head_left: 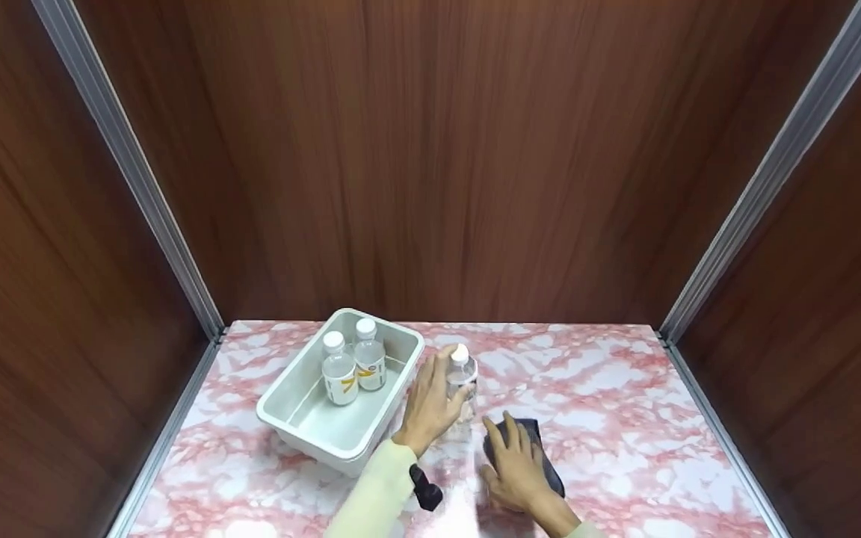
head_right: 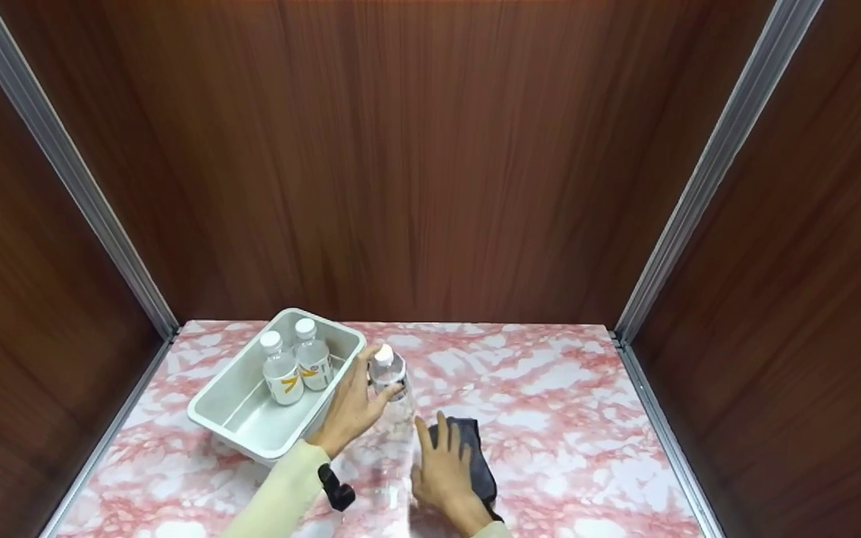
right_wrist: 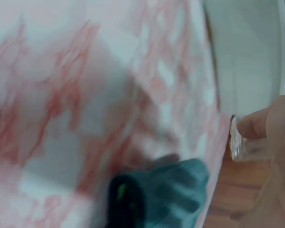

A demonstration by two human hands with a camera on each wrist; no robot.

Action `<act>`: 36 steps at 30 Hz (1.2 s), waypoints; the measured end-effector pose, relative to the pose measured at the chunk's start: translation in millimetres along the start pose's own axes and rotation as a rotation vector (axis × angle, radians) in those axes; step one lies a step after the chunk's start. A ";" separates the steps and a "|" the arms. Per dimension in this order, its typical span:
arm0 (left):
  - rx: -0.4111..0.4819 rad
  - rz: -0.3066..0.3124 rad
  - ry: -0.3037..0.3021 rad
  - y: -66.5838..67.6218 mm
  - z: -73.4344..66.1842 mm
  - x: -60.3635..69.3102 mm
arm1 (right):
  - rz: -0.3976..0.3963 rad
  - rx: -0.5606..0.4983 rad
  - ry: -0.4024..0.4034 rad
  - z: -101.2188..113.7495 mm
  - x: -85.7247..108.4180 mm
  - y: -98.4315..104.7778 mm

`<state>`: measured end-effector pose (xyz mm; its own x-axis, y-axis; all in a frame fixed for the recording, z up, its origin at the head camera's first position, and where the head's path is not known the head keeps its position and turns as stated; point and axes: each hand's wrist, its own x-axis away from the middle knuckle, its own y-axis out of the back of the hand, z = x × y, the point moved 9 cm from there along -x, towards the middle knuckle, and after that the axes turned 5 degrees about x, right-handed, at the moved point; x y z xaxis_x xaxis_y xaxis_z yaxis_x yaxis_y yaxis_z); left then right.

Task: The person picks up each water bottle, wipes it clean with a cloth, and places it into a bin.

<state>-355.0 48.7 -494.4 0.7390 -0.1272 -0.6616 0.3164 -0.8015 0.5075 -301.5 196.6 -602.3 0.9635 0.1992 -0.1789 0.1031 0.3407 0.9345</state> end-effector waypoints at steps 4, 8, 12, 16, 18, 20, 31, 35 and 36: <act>0.015 -0.010 -0.023 14.3 -5.6 -10.3 | 0.018 -0.033 0.044 19.1 -1.2 4.6; 0.040 -0.046 -0.055 28.3 -9.3 -19.7 | -0.008 -0.035 0.107 38.2 -4.5 10.7; 0.058 -0.072 -0.070 42.3 -11.5 -26.6 | -0.045 -0.032 0.178 58.0 -9.1 17.3; 0.079 -0.067 -0.066 54.3 -12.8 -32.7 | -0.082 -0.037 0.261 79.9 -14.2 23.0; 0.090 -0.067 -0.059 61.6 -12.5 -34.5 | -0.090 -0.035 0.306 92.6 -17.1 24.6; 0.091 -0.072 -0.059 70.0 -11.8 -35.1 | -0.086 -0.024 0.345 106.2 -20.5 23.7; 0.079 -0.107 -0.029 117.6 -0.3 -33.8 | -0.120 0.161 0.542 171.0 -27.8 4.9; 0.088 -0.112 -0.037 134.1 3.9 -35.2 | -0.157 0.217 0.583 184.7 -31.4 2.3; 0.090 -0.117 -0.044 138.2 4.9 -35.2 | -0.168 0.229 0.594 187.8 -32.4 1.8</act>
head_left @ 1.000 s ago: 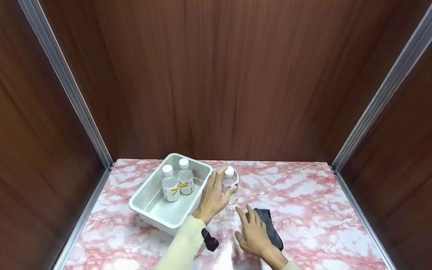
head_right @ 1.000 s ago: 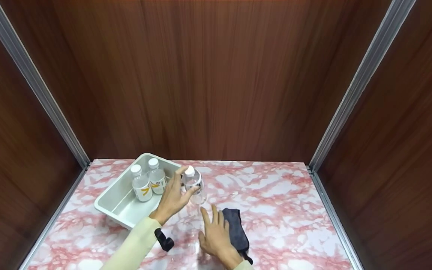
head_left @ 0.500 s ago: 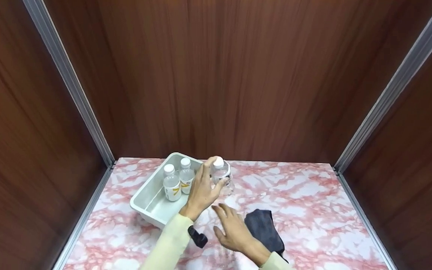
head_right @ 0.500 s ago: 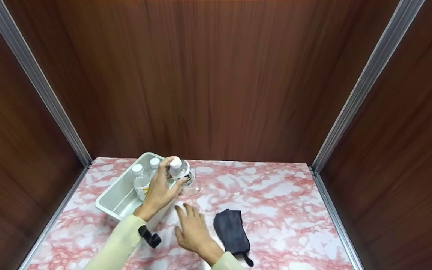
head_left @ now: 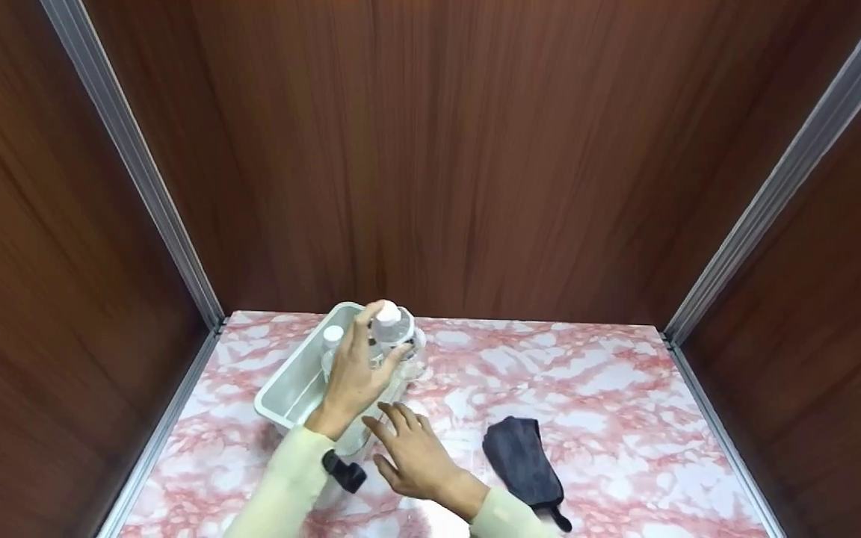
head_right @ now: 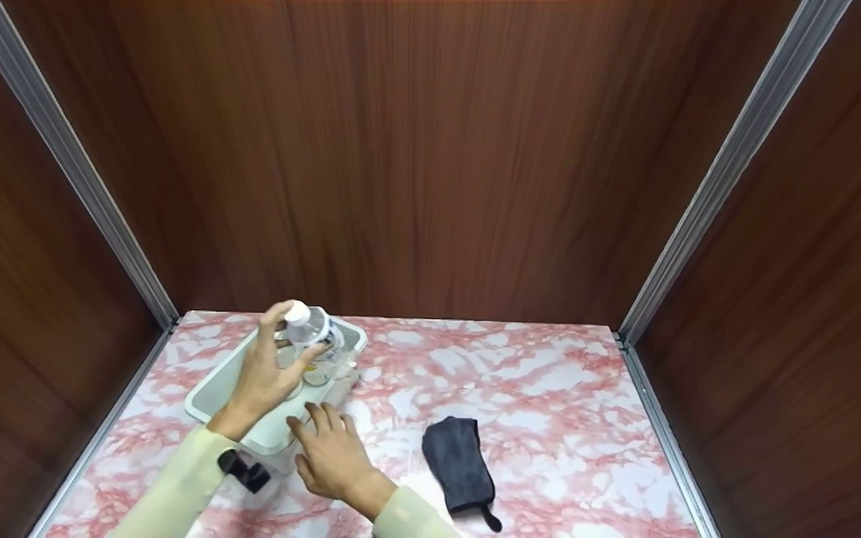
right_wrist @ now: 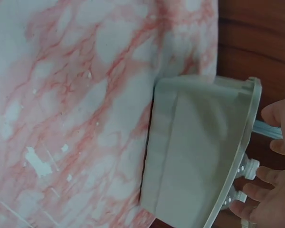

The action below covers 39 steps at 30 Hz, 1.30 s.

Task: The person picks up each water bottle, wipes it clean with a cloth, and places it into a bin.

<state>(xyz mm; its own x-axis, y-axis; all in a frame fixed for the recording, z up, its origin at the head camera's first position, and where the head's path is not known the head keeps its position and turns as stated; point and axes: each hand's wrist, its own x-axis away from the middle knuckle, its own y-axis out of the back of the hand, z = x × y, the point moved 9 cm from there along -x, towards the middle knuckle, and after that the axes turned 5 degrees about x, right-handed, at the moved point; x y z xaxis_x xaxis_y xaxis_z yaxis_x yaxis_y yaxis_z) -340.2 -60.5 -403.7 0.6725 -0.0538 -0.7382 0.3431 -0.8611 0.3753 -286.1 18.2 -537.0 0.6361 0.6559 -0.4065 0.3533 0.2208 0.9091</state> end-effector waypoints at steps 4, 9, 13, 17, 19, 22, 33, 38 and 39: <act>-0.027 -0.013 -0.032 16.8 3.1 2.0 | -0.008 0.058 0.043 9.1 -8.6 -4.0; -0.064 -0.025 -0.069 30.7 11.0 11.4 | 0.030 0.099 0.085 17.9 -11.5 -15.3; -0.094 -0.042 -0.064 39.8 19.5 19.1 | 0.062 0.082 0.101 22.9 -12.4 -24.9; -0.121 -0.045 -0.034 48.0 27.6 24.4 | 0.118 0.061 0.107 27.5 -12.7 -36.6; -0.131 -0.043 -0.026 50.9 30.3 26.0 | 0.146 0.062 0.107 28.5 -12.4 -41.6; -0.136 -0.039 -0.019 53.3 33.4 27.3 | 0.173 0.083 0.102 27.6 -11.3 -46.7; -0.165 -0.029 -0.018 54.2 44.6 33.9 | 0.196 0.263 0.099 20.0 -6.1 -54.8; -0.173 -0.024 -0.003 54.7 48.9 37.4 | 0.251 0.238 0.070 16.9 -5.7 -58.9; -0.174 -0.022 0.003 55.1 50.0 37.8 | 0.262 0.231 0.066 16.6 -6.1 -59.9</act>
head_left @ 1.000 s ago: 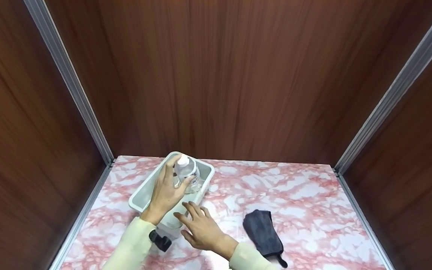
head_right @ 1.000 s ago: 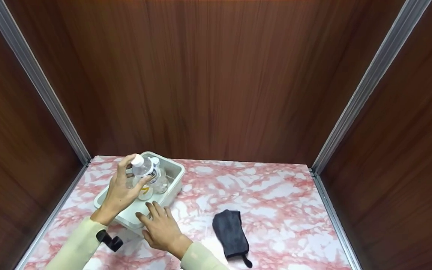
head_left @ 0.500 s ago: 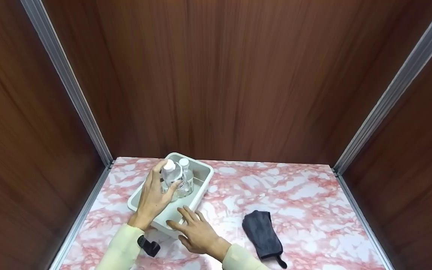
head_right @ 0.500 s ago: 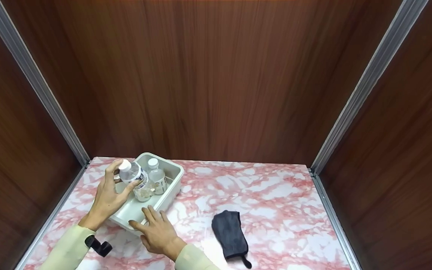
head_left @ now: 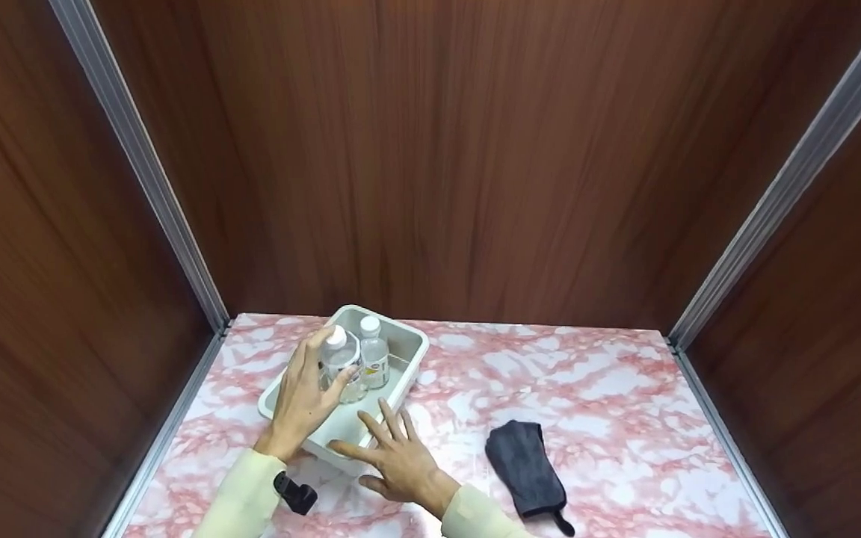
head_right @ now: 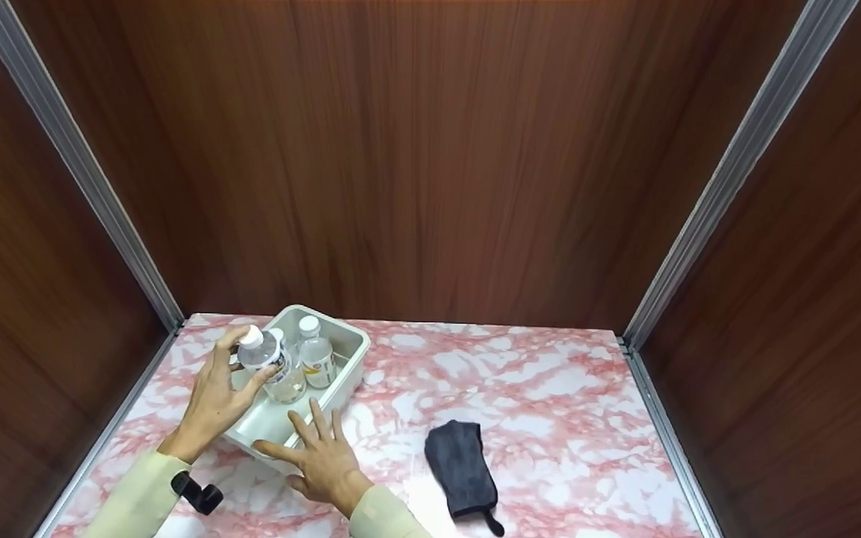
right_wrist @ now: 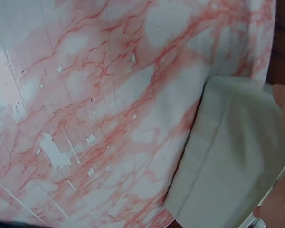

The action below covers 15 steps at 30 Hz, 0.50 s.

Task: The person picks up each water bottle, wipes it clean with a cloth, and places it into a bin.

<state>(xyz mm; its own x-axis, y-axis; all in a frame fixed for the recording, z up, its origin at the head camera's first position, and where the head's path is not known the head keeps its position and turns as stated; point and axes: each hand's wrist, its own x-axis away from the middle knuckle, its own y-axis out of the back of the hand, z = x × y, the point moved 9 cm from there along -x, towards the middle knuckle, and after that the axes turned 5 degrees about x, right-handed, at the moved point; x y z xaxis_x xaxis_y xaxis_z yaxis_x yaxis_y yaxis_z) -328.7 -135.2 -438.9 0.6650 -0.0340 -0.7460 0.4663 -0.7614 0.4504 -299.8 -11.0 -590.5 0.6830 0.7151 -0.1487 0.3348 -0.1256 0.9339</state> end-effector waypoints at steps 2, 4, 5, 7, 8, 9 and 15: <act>0.000 0.003 0.012 0.2 2.3 1.2 | 0.025 -0.009 -0.003 0.3 -0.4 -1.6; 0.000 0.007 0.024 0.1 4.9 1.9 | 0.050 -0.015 -0.007 0.8 -1.0 -2.6; -0.001 0.009 0.030 0.0 5.9 2.0 | 0.060 -0.018 -0.009 1.0 -1.2 -2.7; -0.001 0.011 0.039 -0.1 8.5 2.9 | 0.082 -0.020 -0.013 1.4 -1.1 -3.3; 0.000 0.014 0.048 -0.3 10.0 3.5 | 0.093 -0.031 -0.015 1.6 -0.8 -3.5; 0.000 0.017 0.055 -0.8 11.4 4.5 | 0.102 -0.036 -0.018 1.6 -0.6 -3.7; -0.005 0.035 0.079 -1.7 17.0 9.4 | 0.117 -0.043 -0.021 1.4 -1.1 -3.6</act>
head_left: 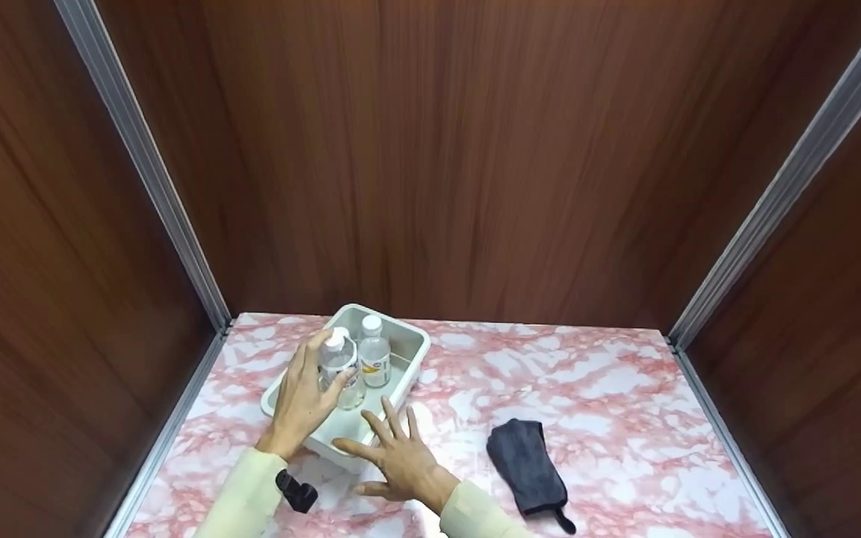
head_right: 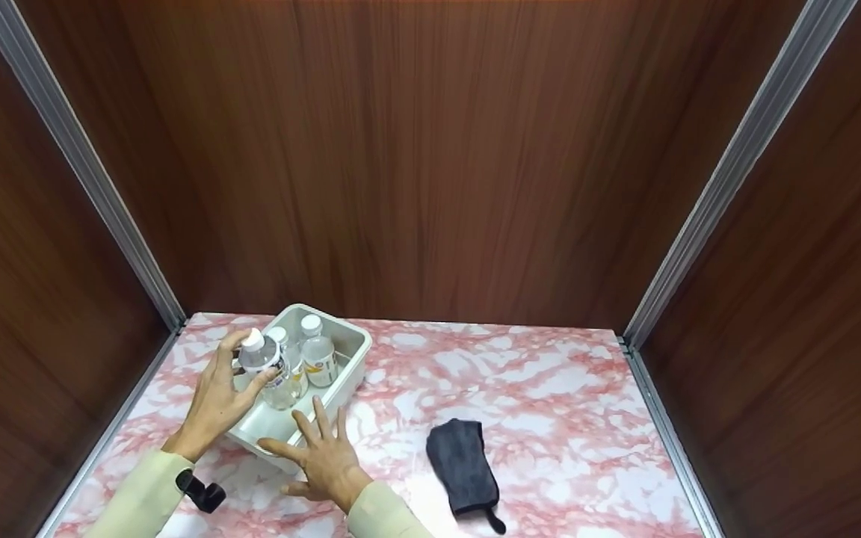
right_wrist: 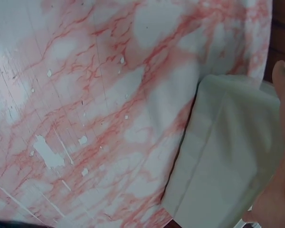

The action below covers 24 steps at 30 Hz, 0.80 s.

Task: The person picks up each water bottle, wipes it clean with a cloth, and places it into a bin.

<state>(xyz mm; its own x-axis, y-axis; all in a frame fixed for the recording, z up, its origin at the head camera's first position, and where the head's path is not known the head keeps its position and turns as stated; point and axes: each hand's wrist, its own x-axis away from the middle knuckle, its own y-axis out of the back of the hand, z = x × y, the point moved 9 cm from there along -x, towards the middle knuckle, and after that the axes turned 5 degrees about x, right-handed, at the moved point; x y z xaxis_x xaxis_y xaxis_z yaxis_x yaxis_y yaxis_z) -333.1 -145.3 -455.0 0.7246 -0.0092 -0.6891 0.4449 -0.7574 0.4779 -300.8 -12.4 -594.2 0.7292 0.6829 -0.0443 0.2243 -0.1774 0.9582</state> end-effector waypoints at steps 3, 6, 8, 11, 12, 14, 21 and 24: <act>-0.003 0.005 0.003 -1.8 1.9 2.2 | -0.006 0.018 0.006 -0.2 0.7 -0.7; -0.006 0.010 0.006 -3.6 3.6 2.9 | -0.006 0.020 0.012 0.0 0.6 -0.6; -0.008 0.009 0.010 -4.2 4.7 3.0 | -0.003 0.011 0.018 0.9 0.2 -0.2; -0.012 0.013 0.014 -6.2 6.0 3.3 | 0.021 -0.015 0.025 1.8 -0.5 -2.2; -0.012 0.013 0.015 -7.0 6.4 3.4 | 0.031 -0.023 0.024 1.8 -0.8 -2.9; -0.012 0.020 0.021 -9.2 7.7 3.6 | 0.047 -0.033 0.022 2.0 -1.6 -4.2; -0.023 0.012 0.017 -14.7 10.4 5.1 | 0.085 -0.017 0.011 5.2 -4.4 -7.5; -0.013 0.020 0.005 -18.7 10.1 5.5 | 0.072 0.027 0.001 5.0 -4.6 -7.3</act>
<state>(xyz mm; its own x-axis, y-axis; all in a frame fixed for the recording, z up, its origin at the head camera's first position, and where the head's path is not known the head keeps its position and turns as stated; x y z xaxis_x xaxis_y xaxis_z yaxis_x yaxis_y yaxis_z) -342.7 -137.8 -473.2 0.7358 -0.0214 -0.6769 0.4370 -0.7485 0.4987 -302.6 -17.8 -602.3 0.7435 0.6683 0.0248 0.1883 -0.2448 0.9511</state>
